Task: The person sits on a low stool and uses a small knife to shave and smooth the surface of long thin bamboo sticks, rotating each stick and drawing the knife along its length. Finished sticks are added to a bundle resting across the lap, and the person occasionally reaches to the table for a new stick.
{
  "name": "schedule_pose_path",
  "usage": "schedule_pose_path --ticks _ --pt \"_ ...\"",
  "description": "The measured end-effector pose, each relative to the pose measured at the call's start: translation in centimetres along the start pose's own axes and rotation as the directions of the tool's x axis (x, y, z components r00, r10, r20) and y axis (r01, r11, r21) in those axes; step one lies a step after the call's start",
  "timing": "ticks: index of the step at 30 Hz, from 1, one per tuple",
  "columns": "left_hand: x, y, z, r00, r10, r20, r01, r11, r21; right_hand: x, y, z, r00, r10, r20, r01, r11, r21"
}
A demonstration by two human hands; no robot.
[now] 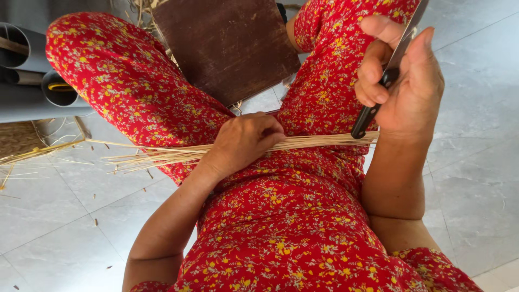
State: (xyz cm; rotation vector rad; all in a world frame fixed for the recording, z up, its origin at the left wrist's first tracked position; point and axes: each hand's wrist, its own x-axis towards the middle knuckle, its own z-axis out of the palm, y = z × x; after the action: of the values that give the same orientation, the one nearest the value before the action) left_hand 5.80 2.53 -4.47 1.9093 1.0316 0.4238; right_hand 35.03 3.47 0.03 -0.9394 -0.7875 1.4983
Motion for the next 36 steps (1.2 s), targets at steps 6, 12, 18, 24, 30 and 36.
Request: schedule_pose_path --ticks 6,12,18,24,30,36 --pt "1.1 0.2 1.6 0.998 0.057 -0.036 -0.054 0.996 0.073 0.0 0.9 -0.5 0.998 -0.031 0.062 0.032 0.999 -0.008" --pt "0.9 0.2 1.2 0.991 -0.017 -0.131 0.023 0.999 0.042 -0.3 1.0 -1.0 0.997 -0.052 0.057 0.055 0.997 -0.045" --pt "0.4 0.2 1.0 0.981 0.125 -0.149 -0.125 0.992 0.012 -0.8 1.2 -1.0 0.996 -0.076 0.042 0.079 0.994 -0.076" --pt "0.2 0.4 0.7 0.985 0.083 -0.149 -0.074 0.995 0.067 -1.1 0.9 -1.0 0.995 -0.086 0.048 0.089 0.993 -0.071" --pt "0.2 0.9 0.6 0.978 0.040 -0.203 -0.037 0.999 0.020 -1.9 0.3 -1.4 0.986 -0.157 0.058 0.162 0.982 -0.098" --pt "0.1 1.3 1.3 0.978 0.020 -0.209 -0.008 0.998 0.058 -2.5 0.1 -1.8 0.982 -0.186 0.038 0.188 0.978 -0.086"
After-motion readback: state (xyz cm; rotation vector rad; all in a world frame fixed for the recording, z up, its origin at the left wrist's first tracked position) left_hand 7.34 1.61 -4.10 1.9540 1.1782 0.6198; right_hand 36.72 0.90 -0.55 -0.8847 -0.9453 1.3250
